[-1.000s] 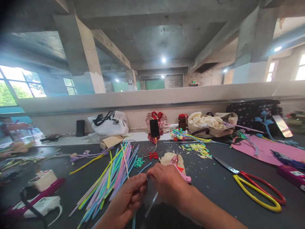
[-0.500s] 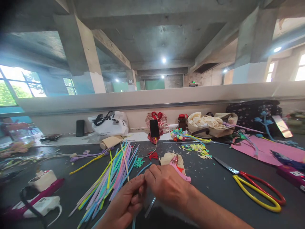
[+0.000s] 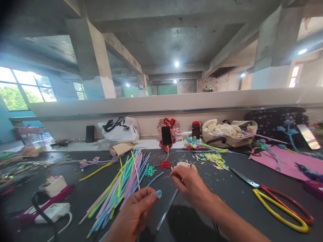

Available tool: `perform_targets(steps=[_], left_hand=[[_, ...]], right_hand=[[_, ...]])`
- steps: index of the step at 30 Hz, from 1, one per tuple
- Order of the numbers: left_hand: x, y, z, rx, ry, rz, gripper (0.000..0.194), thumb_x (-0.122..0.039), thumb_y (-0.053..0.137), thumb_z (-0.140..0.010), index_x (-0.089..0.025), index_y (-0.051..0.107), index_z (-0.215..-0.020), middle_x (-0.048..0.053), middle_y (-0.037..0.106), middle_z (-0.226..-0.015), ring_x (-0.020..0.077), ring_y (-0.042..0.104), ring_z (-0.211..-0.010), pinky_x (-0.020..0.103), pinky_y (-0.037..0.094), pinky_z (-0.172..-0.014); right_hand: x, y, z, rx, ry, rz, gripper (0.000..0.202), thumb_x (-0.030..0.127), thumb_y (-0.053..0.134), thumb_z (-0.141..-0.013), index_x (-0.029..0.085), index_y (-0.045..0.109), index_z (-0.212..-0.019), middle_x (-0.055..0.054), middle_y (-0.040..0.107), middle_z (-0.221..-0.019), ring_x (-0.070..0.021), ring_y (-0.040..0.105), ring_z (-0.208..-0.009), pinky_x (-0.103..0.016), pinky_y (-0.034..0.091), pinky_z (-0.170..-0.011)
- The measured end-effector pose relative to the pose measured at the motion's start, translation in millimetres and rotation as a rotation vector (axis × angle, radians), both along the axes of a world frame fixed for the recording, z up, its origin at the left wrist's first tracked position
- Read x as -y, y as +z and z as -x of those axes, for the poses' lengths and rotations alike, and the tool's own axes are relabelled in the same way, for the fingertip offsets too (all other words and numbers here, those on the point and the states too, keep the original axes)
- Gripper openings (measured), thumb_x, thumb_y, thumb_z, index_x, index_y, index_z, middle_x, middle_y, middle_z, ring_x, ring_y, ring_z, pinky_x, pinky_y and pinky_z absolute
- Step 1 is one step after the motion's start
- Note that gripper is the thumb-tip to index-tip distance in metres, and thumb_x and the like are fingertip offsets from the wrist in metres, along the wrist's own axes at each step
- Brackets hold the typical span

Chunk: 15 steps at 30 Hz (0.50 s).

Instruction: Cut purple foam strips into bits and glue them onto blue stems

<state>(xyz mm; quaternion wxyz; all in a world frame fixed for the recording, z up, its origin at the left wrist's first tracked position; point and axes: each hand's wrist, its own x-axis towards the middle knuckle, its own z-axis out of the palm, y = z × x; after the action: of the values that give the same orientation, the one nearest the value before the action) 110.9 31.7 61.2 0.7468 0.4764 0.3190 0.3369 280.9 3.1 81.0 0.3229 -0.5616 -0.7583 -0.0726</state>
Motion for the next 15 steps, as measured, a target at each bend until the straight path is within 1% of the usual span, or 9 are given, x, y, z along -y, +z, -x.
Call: perform_targets(steps=[2,3,4,6,8,11,13,15], left_hand=[[-2,-0.4,-1,0.031,-0.03,0.013,0.027,-0.037,0.066,-0.058,-0.017,0.048,-0.058,-0.01,0.036,-0.034,0.0011,0.023,-0.029,0.016,0.012,-0.034],[-3,-0.2,-3,0.042,-0.047,0.016,0.028,-0.038,0.065,-0.058,-0.017,0.047,-0.057,-0.01,0.036,-0.035,0.0012,0.023,-0.029,0.016,0.012,-0.034],[-4,0.1,-4,0.047,-0.066,0.015,0.027,-0.038,0.065,-0.059,-0.017,0.047,-0.057,-0.01,0.036,-0.035,0.0012,0.022,-0.029,0.016,0.012,-0.033],[-5,1.0,-6,0.039,-0.096,0.0,0.026,-0.039,0.062,-0.061,-0.018,0.047,-0.059,-0.009,0.04,-0.038,0.0014,0.02,-0.029,0.017,0.011,-0.033],[-5,1.6,-6,-0.007,-0.092,-0.065,0.026,-0.041,0.061,-0.061,-0.017,0.048,-0.059,-0.008,0.042,-0.04,0.002,0.022,-0.03,0.018,0.013,-0.035],[-4,2.7,-4,-0.159,-0.052,-0.31,0.027,-0.039,0.06,-0.061,-0.016,0.049,-0.053,-0.008,0.039,-0.041,0.0036,0.026,-0.037,0.018,0.017,-0.04],[-2,3.9,-2,-0.262,-0.046,-0.454,0.03,-0.037,0.058,-0.063,-0.015,0.047,-0.047,-0.007,0.036,-0.042,0.0046,0.027,-0.042,0.018,0.019,-0.043],[2,5.4,1,-0.322,-0.051,-0.484,0.033,-0.037,0.057,-0.064,-0.016,0.041,-0.042,-0.007,0.033,-0.042,0.0053,0.026,-0.043,0.019,0.018,-0.043]], right_hand=[[9,5.6,5,-0.063,0.224,0.029,0.017,0.019,0.043,-0.082,0.017,0.054,-0.095,-0.002,0.061,-0.081,-0.0106,0.055,-0.072,-0.019,0.041,-0.063],[13,7.5,8,-0.061,0.28,0.021,0.019,0.02,0.044,-0.082,0.017,0.054,-0.098,-0.003,0.061,-0.083,-0.0112,0.055,-0.073,-0.02,0.041,-0.064],[15,9.1,11,-0.034,0.299,0.009,0.02,0.021,0.043,-0.083,0.017,0.054,-0.1,-0.004,0.061,-0.082,-0.0114,0.055,-0.072,-0.02,0.04,-0.062],[18,12.9,14,0.064,0.267,-0.007,0.02,0.02,0.041,-0.084,0.018,0.058,-0.095,-0.003,0.06,-0.073,-0.0112,0.053,-0.066,-0.02,0.038,-0.058],[20,18.6,14,0.206,0.224,0.011,0.02,0.019,0.04,-0.084,0.018,0.06,-0.088,-0.002,0.057,-0.067,-0.0113,0.051,-0.061,-0.021,0.036,-0.054],[23,29.5,14,0.415,0.187,0.091,0.02,0.016,0.04,-0.08,0.017,0.059,-0.076,-0.002,0.057,-0.067,-0.0118,0.049,-0.057,-0.022,0.033,-0.05],[25,35.0,15,0.483,0.206,0.16,0.018,0.013,0.04,-0.077,0.016,0.058,-0.074,-0.002,0.058,-0.069,-0.0115,0.05,-0.057,-0.022,0.032,-0.049],[26,37.0,16,0.489,0.26,0.202,0.017,0.011,0.041,-0.075,0.015,0.057,-0.073,-0.002,0.058,-0.069,-0.0107,0.05,-0.057,-0.021,0.032,-0.049]])
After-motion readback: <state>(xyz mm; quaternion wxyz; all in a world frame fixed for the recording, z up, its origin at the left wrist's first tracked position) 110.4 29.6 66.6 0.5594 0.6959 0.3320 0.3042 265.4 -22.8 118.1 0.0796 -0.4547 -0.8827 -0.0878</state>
